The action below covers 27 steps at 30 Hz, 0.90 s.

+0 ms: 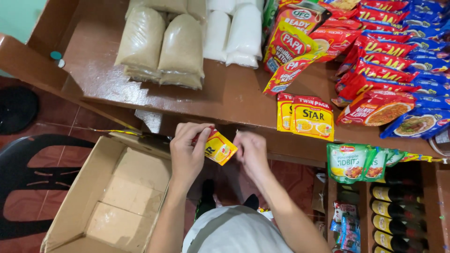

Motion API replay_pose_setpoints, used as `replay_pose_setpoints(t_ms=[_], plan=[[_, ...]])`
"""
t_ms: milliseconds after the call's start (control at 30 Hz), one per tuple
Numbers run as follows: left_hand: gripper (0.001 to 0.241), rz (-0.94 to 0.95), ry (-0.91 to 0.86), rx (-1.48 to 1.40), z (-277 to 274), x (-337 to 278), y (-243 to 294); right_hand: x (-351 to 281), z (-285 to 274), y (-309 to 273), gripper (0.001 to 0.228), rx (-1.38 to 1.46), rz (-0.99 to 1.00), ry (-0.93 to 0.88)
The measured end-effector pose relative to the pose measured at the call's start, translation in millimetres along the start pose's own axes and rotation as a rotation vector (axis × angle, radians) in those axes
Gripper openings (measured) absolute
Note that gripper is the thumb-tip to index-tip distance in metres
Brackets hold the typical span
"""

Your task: The person is stocking and organizing grocery items, including bags of sugar and noodle packets, onto a wooden shelf.

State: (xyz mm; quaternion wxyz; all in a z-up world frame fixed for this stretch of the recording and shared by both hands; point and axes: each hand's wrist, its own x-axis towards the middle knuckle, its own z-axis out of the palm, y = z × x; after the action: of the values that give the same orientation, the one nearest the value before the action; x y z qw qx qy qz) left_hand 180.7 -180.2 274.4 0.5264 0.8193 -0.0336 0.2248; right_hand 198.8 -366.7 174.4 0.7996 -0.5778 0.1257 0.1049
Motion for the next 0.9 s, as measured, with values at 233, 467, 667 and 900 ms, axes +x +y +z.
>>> replay_pose_setpoints(t_ms=[233, 467, 667, 900], plan=[[0.014, 0.029, -0.036, -0.043, 24, 0, 11, -52, -27, -13, 0.027, -0.191, -0.057, 0.072], [0.012, 0.127, -0.193, -0.129, 84, 0, 40, -91, -51, -102, 0.016, -0.782, -0.600, 0.112], [0.015, 0.271, -0.310, -0.203, 130, -10, 68, -103, -84, -110, 0.015, -0.779, -0.571, 0.197], [0.015, 0.333, -0.393, -0.270, 159, -25, 87, -112, -112, -115, 0.016, -0.764, -0.535, 0.323]])
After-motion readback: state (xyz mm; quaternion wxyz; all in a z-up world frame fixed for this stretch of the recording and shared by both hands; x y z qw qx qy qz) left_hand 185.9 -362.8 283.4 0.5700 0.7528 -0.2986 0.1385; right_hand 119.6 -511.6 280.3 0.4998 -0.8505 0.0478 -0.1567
